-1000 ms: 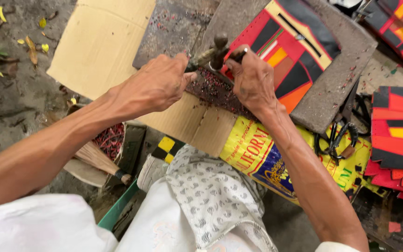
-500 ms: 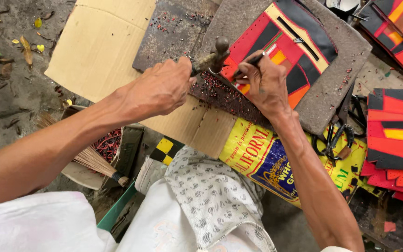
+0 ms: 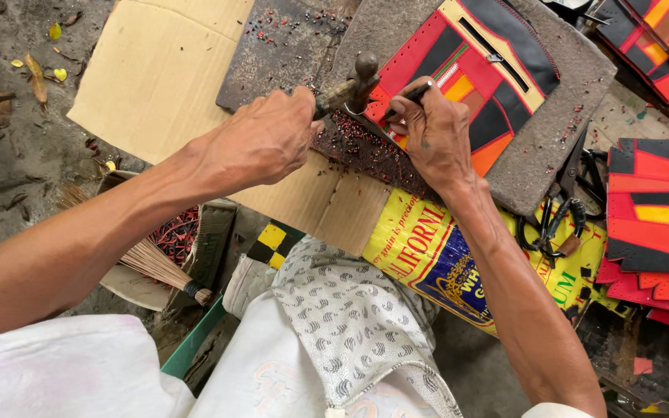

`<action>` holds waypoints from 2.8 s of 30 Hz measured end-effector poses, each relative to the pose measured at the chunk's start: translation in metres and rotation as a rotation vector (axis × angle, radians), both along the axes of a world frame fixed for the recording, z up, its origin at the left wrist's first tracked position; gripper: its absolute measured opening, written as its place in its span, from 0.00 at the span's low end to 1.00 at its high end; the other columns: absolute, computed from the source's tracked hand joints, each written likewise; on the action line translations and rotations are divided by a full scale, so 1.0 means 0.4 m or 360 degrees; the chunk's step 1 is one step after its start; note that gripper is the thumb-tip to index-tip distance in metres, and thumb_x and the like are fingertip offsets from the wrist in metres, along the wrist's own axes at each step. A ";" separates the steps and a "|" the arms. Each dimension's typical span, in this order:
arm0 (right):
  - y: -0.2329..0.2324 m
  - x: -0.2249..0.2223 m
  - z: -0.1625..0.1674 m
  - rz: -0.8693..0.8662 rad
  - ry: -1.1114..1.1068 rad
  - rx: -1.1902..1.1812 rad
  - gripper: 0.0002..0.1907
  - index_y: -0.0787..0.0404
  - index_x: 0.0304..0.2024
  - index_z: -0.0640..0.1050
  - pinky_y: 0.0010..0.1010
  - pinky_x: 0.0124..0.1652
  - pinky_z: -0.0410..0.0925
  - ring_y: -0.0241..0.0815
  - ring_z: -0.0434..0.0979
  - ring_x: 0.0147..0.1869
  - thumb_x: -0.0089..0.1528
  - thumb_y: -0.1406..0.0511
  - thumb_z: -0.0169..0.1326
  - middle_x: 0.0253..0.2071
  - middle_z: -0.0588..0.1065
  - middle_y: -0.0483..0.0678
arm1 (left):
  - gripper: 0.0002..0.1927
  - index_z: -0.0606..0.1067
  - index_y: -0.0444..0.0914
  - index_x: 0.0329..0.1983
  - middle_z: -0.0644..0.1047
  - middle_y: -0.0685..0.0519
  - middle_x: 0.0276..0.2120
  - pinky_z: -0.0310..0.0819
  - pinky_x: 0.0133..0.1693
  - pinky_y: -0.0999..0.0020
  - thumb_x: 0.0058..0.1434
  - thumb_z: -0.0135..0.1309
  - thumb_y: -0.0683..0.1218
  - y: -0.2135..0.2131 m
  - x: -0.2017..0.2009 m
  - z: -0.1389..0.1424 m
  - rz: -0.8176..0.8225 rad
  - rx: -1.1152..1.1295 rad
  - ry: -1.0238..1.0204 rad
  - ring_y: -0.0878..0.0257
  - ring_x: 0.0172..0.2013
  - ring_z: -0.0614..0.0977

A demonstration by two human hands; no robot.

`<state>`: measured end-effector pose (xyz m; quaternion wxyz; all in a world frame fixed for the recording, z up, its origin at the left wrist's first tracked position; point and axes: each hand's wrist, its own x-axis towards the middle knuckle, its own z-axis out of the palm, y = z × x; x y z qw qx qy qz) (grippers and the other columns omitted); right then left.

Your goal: The person holds a colorful layered leather craft piece on a stone block and hammers a punch along its edge, driving the punch with a hammer to make holes or impressions along the border. They reposition the punch repeatedly and rotate the piece to work along different sections.

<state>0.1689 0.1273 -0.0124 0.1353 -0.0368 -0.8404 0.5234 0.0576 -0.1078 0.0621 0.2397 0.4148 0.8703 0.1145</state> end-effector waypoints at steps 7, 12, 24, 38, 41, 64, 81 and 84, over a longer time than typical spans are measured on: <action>-0.002 -0.003 0.003 0.0050 0.0076 0.0285 0.09 0.66 0.40 0.74 0.33 0.32 0.72 0.41 0.83 0.32 0.74 0.66 0.54 0.28 0.78 0.52 | 0.19 0.65 0.28 0.41 0.75 0.30 0.27 0.73 0.34 0.40 0.72 0.46 0.51 0.013 -0.006 0.036 0.0062 -0.0094 -0.0160 0.31 0.31 0.80; -0.001 -0.010 -0.002 0.0079 0.0142 0.0391 0.09 0.67 0.40 0.73 0.37 0.32 0.70 0.48 0.82 0.32 0.73 0.68 0.55 0.29 0.76 0.55 | 0.19 0.68 0.29 0.38 0.74 0.34 0.21 0.69 0.29 0.43 0.73 0.50 0.51 0.023 -0.011 0.125 -0.0109 0.0337 0.0069 0.35 0.24 0.78; 0.009 -0.016 -0.016 0.0067 0.0100 0.0335 0.11 0.67 0.39 0.74 0.40 0.31 0.68 0.53 0.79 0.29 0.73 0.65 0.56 0.26 0.74 0.56 | 0.13 0.69 0.27 0.49 0.75 0.36 0.25 0.68 0.24 0.48 0.74 0.50 0.44 0.095 0.017 0.249 -0.0233 0.1104 0.0187 0.40 0.22 0.78; 0.006 -0.022 -0.020 0.0058 0.0044 0.0186 0.11 0.68 0.37 0.73 0.35 0.30 0.68 0.45 0.77 0.26 0.73 0.67 0.54 0.25 0.75 0.52 | 0.15 0.70 0.28 0.55 0.74 0.36 0.29 0.66 0.24 0.50 0.69 0.50 0.42 0.094 -0.025 0.217 -0.0533 0.0596 0.0545 0.45 0.25 0.74; 0.005 -0.029 -0.031 0.0021 0.0231 0.0569 0.13 0.66 0.35 0.74 0.38 0.32 0.68 0.49 0.78 0.31 0.73 0.66 0.58 0.27 0.75 0.55 | 0.14 0.69 0.27 0.42 0.72 0.34 0.23 0.65 0.24 0.48 0.70 0.50 0.46 0.101 -0.019 0.205 -0.0416 0.0493 0.0102 0.43 0.23 0.73; 0.058 0.063 -0.018 -0.0010 -0.0029 -0.0302 0.10 0.71 0.44 0.71 0.31 0.42 0.81 0.38 0.85 0.44 0.76 0.66 0.50 0.37 0.78 0.49 | 0.19 0.63 0.29 0.41 0.75 0.30 0.22 0.71 0.28 0.38 0.73 0.46 0.52 0.047 0.048 -0.036 0.0049 0.0130 -0.0198 0.28 0.27 0.78; 0.054 0.059 -0.009 0.0034 0.0099 0.0107 0.09 0.69 0.43 0.73 0.27 0.38 0.78 0.38 0.86 0.41 0.75 0.67 0.53 0.33 0.79 0.50 | 0.19 0.65 0.28 0.39 0.74 0.31 0.21 0.70 0.28 0.39 0.72 0.47 0.51 0.050 0.036 -0.028 0.0015 0.0236 -0.0199 0.29 0.26 0.77; 0.047 0.055 -0.009 0.0008 0.0133 0.0256 0.09 0.68 0.42 0.73 0.29 0.35 0.75 0.40 0.86 0.37 0.75 0.68 0.54 0.30 0.78 0.52 | 0.19 0.66 0.28 0.37 0.73 0.33 0.19 0.70 0.27 0.42 0.73 0.48 0.51 0.066 0.021 0.021 -0.0072 0.0218 -0.0164 0.33 0.22 0.77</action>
